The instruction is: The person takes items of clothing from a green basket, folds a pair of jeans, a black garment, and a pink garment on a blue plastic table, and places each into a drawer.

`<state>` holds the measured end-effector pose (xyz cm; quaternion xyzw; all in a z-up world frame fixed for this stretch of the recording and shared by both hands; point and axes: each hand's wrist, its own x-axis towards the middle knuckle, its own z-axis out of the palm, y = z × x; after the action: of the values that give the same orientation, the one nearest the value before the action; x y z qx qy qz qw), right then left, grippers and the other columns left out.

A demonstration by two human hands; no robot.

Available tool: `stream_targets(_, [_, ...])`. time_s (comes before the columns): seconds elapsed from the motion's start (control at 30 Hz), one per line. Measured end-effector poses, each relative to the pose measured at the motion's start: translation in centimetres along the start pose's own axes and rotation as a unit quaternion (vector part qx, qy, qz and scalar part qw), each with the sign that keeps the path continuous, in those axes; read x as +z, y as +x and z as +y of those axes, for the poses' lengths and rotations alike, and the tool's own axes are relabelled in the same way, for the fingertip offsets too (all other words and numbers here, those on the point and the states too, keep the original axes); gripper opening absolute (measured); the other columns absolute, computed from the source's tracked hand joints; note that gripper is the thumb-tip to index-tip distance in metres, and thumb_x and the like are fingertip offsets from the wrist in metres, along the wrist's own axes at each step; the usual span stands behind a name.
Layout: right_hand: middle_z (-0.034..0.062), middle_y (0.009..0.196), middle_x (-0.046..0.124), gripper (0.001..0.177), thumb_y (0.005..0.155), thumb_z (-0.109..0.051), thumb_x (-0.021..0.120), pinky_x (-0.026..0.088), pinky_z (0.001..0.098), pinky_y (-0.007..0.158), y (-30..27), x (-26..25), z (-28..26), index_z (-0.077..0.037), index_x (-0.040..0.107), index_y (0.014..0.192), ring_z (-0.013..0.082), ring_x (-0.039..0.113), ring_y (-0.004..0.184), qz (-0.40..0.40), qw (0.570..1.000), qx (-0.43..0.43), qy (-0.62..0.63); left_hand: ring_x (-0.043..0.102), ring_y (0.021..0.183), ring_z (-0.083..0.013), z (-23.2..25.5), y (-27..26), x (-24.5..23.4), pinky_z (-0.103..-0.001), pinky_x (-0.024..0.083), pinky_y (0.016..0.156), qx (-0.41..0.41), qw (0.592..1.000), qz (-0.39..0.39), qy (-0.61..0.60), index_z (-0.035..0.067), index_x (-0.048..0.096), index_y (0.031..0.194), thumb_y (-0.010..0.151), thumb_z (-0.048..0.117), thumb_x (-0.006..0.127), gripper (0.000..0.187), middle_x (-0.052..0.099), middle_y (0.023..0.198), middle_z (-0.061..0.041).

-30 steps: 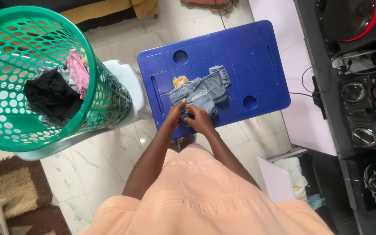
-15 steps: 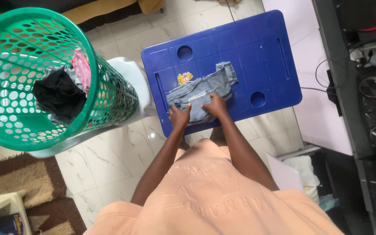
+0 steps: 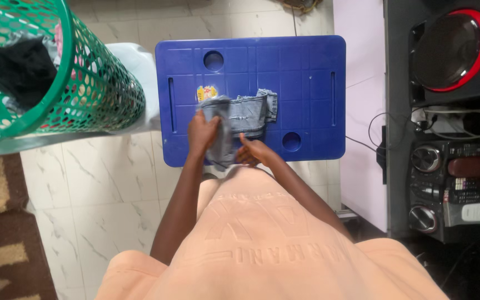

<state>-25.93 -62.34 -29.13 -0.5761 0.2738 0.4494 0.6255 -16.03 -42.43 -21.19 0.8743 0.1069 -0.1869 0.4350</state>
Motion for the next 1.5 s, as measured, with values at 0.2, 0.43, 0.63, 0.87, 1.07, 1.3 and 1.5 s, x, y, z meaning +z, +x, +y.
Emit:
stream_targets(0.2, [0.0158, 0.119, 0.068, 0.058, 0.102, -0.050, 0.054, 0.052, 0.0469, 0.093, -3.8, -3.6, -0.4, -0.002, 0.063, 0.132, 0.0298, 0.064, 0.111, -0.099, 0.915, -0.099, 0.377, 0.067, 0.083, -0.0218, 9.3, -4.3, 1.5, -0.040, 0.056, 0.078, -0.090, 0.831, -0.211, -0.507, 0.000, 0.066, 0.108, 0.083, 0.020, 0.067, 0.032, 0.067, 0.095, -0.011])
stream_targets(0.43, [0.0157, 0.127, 0.067, 0.046, 0.102, -0.037, 0.060, 0.052, 0.0503, 0.105, -6.3, -12.0, -4.0, -0.003, 0.061, 0.133, 0.0331, 0.060, 0.121, -0.023, 0.708, -0.307, 0.635, 0.071, 0.091, -0.0290, 6.4, -1.5, -0.3, -0.044, 0.061, 0.083, -0.112, 0.702, -0.251, -0.657, -0.001, 0.064, 0.118, 0.080, 0.017, 0.062, 0.042, 0.069, 0.105, -0.017])
stream_targets(0.63, [0.0117, 0.137, 0.064, 0.041, 0.104, -0.026, 0.065, 0.042, 0.0475, 0.121, -3.9, -14.3, -3.3, -0.003, 0.059, 0.136, 0.0284, 0.058, 0.133, -0.008, 0.715, -0.361, 0.598, 0.065, 0.099, -0.0229, -6.4, 7.2, 0.7, -0.039, 0.057, 0.087, -0.075, 0.805, -0.150, -0.569, 0.004, 0.061, 0.125, 0.082, 0.008, 0.057, 0.043, 0.065, 0.110, -0.009])
stream_targets(0.87, [0.0115, 0.136, 0.060, 0.048, 0.095, -0.026, 0.068, 0.038, 0.0568, 0.115, 0.5, -8.8, 1.7, -0.006, 0.054, 0.136, 0.0299, 0.055, 0.131, 0.060, 0.803, -0.220, 0.550, 0.058, 0.114, -0.0337, -6.4, 6.7, 3.1, -0.044, 0.050, 0.094, -0.080, 0.979, 0.184, 0.022, 0.007, 0.054, 0.134, 0.083, 0.024, 0.073, 0.057, 0.059, 0.126, -0.016])
stream_targets(1.07, [0.0101, 0.139, 0.057, 0.071, 0.091, -0.054, 0.070, 0.029, 0.0539, 0.113, 0.7, -9.2, 2.7, -0.012, 0.051, 0.144, 0.0308, 0.050, 0.129, 0.055, 0.778, -0.219, 0.586, 0.042, 0.135, -0.0475, 1.3, -3.8, 7.8, -0.063, 0.042, 0.098, 0.191, 0.927, 0.059, 0.317, 0.013, 0.038, 0.149, 0.068, 0.048, 0.086, 0.101, 0.043, 0.148, -0.028])
stream_targets(1.3, [0.0099, 0.152, 0.053, 0.058, 0.097, -0.031, 0.063, 0.027, 0.0539, 0.123, 0.1, -13.4, 3.1, -0.008, 0.048, 0.147, 0.0319, 0.046, 0.143, 0.053, 0.701, -0.307, 0.642, 0.057, 0.127, -0.0352, -3.4, -1.9, 8.0, -0.049, 0.052, 0.096, 0.185, 0.921, -0.056, 0.339, 0.016, 0.056, 0.138, 0.085, 0.015, 0.075, 0.056, 0.062, 0.132, -0.014])
stream_targets(1.5, [0.0127, 0.146, 0.058, 0.041, 0.099, -0.016, 0.059, 0.034, 0.0506, 0.121, -2.4, -17.0, 2.8, -0.004, 0.055, 0.138, 0.0310, 0.052, 0.138, 0.074, 0.650, -0.293, 0.697, 0.064, 0.093, -0.0203, -13.1, 1.8, 4.3, -0.034, 0.054, 0.084, 0.067, 0.932, 0.080, -0.347, 0.001, 0.072, 0.109, 0.087, -0.011, 0.052, 0.032, 0.070, 0.102, -0.007])
